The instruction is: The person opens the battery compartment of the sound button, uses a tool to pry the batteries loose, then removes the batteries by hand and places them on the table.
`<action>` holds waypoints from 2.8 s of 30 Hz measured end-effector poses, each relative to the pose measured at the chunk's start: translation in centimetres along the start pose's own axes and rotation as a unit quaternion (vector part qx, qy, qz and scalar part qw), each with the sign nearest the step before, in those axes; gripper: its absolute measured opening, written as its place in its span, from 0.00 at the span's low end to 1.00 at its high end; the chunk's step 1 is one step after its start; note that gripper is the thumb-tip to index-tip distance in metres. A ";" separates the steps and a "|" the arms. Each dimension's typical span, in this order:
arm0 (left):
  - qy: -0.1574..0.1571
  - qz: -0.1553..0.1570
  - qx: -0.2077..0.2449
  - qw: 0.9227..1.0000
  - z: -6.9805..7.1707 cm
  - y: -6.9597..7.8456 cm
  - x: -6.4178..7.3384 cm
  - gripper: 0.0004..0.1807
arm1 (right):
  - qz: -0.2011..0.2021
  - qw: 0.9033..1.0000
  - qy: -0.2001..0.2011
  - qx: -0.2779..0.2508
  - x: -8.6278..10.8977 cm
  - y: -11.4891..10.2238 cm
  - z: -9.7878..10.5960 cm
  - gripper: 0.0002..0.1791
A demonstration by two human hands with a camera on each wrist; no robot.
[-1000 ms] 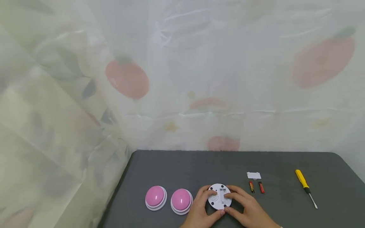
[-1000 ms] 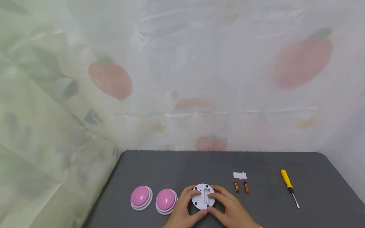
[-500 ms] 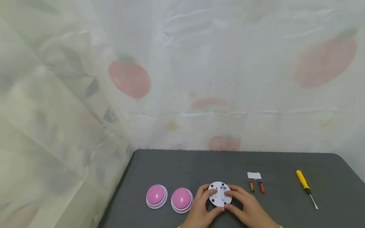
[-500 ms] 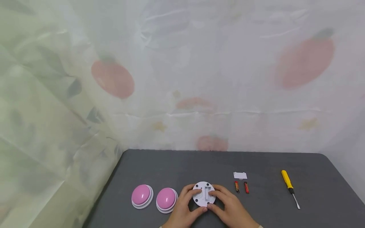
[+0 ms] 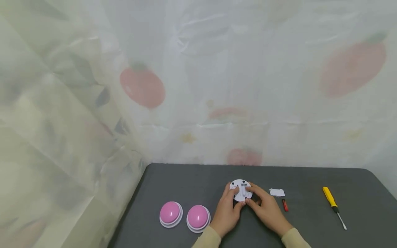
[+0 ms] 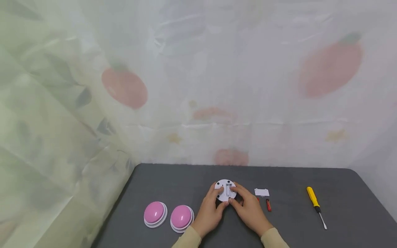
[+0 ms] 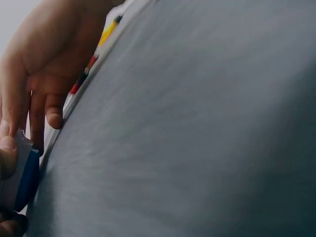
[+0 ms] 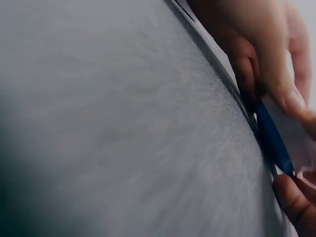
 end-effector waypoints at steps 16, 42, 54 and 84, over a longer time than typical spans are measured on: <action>0.001 0.041 -0.012 0.999 -0.3 -0.6 -4.9 0.27 | -0.073 0.996 0.037 0.019 -3.7 0.5 -1.3 0.27; 0.146 -0.092 -0.253 0.952 7.9 -0.3 6.4 0.32 | 0.059 0.997 -0.008 -0.057 -1.3 -7.7 -6.4 0.32; 0.127 -0.048 -0.210 0.968 8.5 -2.5 10.3 0.43 | 0.106 0.976 -0.174 -0.077 1.5 -7.5 -9.5 0.34; -0.042 -0.106 -0.094 0.989 0.8 3.0 7.1 0.44 | 0.117 0.988 -0.082 -0.062 8.1 -1.1 0.6 0.32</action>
Point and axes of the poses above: each hand's wrist, its own x-axis away from the middle knuckle, its own z-axis out of the back of the hand, y = z × x, the point moved 4 cm from there along -x, towards the middle knuckle, and after that the axes turned 1 degree about -z, right-handed, at the moved point
